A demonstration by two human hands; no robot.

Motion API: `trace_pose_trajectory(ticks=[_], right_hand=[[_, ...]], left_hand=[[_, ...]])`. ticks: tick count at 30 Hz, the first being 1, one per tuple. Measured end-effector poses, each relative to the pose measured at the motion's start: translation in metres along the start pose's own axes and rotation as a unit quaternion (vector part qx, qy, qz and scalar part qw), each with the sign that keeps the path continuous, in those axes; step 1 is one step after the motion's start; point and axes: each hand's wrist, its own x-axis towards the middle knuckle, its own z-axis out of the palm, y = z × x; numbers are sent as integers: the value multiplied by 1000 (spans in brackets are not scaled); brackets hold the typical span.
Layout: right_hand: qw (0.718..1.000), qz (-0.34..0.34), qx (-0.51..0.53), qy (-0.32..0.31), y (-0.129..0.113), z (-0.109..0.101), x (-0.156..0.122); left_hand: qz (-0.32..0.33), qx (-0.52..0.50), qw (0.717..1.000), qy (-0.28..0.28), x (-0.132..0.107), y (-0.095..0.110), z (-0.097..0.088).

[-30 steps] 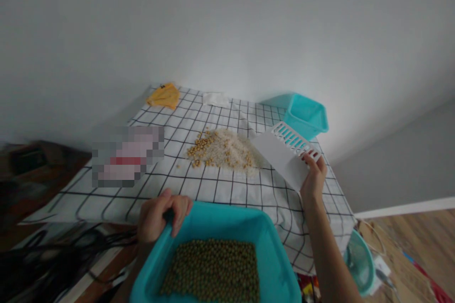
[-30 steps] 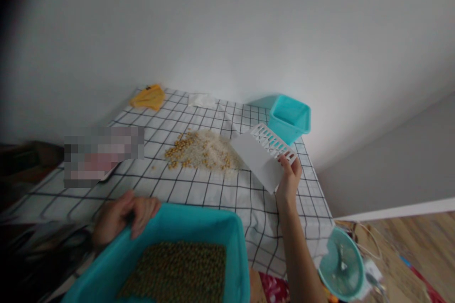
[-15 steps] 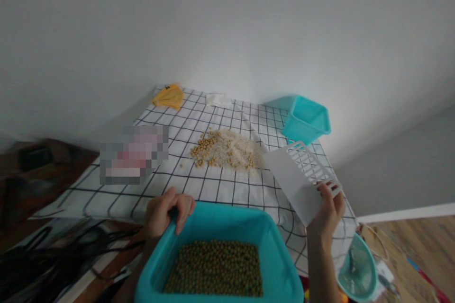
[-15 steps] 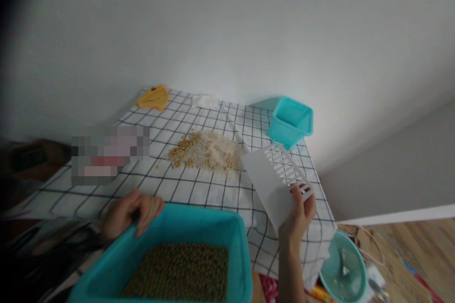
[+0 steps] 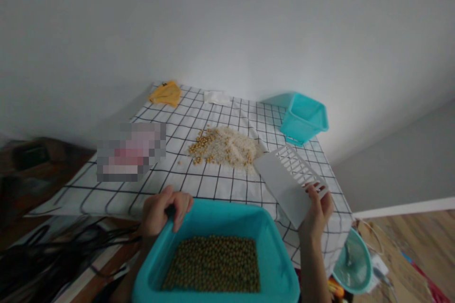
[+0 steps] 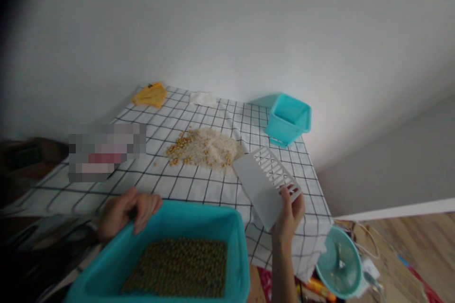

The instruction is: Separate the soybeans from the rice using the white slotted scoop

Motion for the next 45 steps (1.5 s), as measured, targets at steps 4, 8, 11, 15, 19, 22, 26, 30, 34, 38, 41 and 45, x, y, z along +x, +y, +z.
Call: trace_pose_trajectory(ticks=[4,8,11,15,19,22,26,30,34,38,41,45], right_hand=[[1000,-2,-1,-13,-2,1,0],[1000,11,16,-9,-1,1,2],[999,21,29,4,0,1,3],[999,21,33,7,-1,3,2],[999,19,31,-1,-3,5,0],[1000,21,19,-8,-4,5,0],[1000,6,-4,-11,-4,3,1],[1000,13,8,-2,-3,4,2],[999,31,7,-12,-1,2,4],[999,24,3,-28,-1,0,4],[999,19,8,-24,-3,1,3],[1000,20,5,-22,-6,5,0]], left_hand=[[6,-8,1000,7,0,1,4],[12,-9,1000,13,-1,2,6],[10,-11,1000,20,-1,1,7],[5,-11,1000,16,0,0,5],[7,-9,1000,4,0,0,4],[9,-11,1000,16,-1,1,6],[9,-13,999,33,-1,2,10],[13,-1,999,31,-2,2,10],[21,8,999,34,-2,2,10],[13,31,999,26,0,3,9],[7,49,998,30,0,4,7],[6,53,998,23,-2,4,6]])
